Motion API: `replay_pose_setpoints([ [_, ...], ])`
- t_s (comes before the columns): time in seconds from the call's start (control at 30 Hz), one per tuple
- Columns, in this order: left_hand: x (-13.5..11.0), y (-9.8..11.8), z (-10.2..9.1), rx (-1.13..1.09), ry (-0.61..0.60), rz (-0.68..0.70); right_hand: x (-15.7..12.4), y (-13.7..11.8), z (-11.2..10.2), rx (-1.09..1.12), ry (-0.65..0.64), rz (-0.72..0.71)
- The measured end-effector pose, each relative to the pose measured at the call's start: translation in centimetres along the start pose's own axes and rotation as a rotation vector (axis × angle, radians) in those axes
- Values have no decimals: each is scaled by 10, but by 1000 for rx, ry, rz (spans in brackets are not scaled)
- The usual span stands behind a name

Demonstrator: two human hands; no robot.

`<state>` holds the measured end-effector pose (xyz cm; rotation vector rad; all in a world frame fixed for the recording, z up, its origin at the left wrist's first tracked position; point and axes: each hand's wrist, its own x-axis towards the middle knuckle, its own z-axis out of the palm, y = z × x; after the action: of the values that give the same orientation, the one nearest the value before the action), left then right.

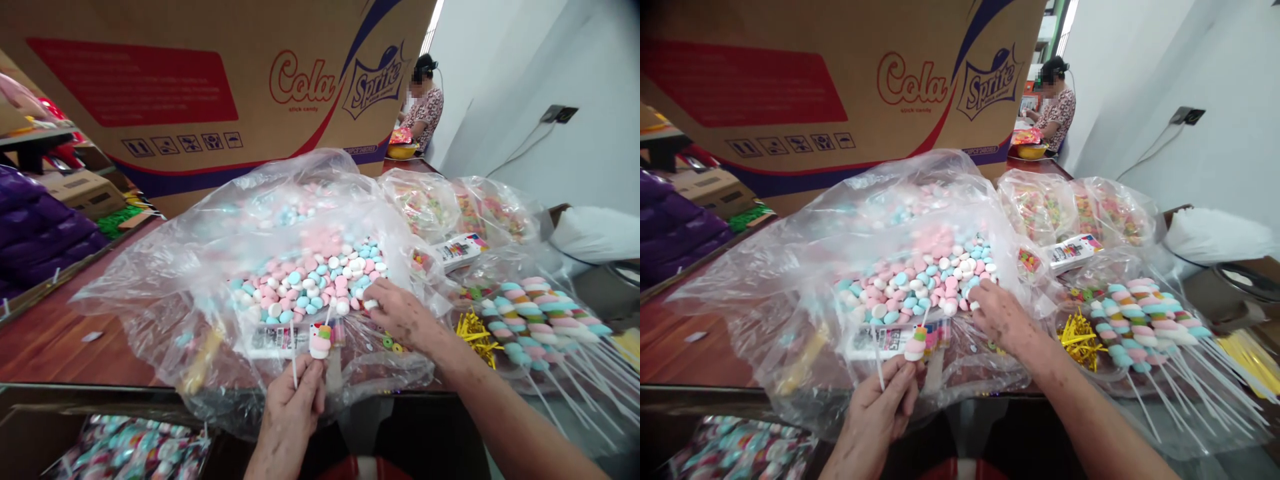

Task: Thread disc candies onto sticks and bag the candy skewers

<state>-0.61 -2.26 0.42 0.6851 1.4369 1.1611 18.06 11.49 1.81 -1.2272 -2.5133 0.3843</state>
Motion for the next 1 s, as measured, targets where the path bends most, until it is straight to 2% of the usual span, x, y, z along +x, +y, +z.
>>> replay_pose_setpoints([
  [0.13,1,-1,0,-19,20,3,3,1,-7,85,74,43],
  [0.23,2,-4,-3,-42,16,-4,8,-4,1,99,99,39],
  [0.33,3,-9,-7,-51,-8,-20,14,-6,13,20,100,19],
  [0.47,4,-12,-7,-50,-10,-23,13,-7,18,-20,19,-90],
  [0.57,5,-12,-6,-53,-10,-30,-2,-8,5,-56,-78,-112],
  [0.67,6,-11,-4,-50,4,-34,-17,-6,-11,-66,-149,-66],
  [0.77,7,-12,-2,-47,7,-31,-20,-3,-16,-41,-50,5],
  [0.87,7,-13,0,-40,-27,-41,-14,-2,-8,-31,89,-17],
  [1.0,4,-10,0,-26,-26,-41,-9,-2,12,-148,93,-109],
])
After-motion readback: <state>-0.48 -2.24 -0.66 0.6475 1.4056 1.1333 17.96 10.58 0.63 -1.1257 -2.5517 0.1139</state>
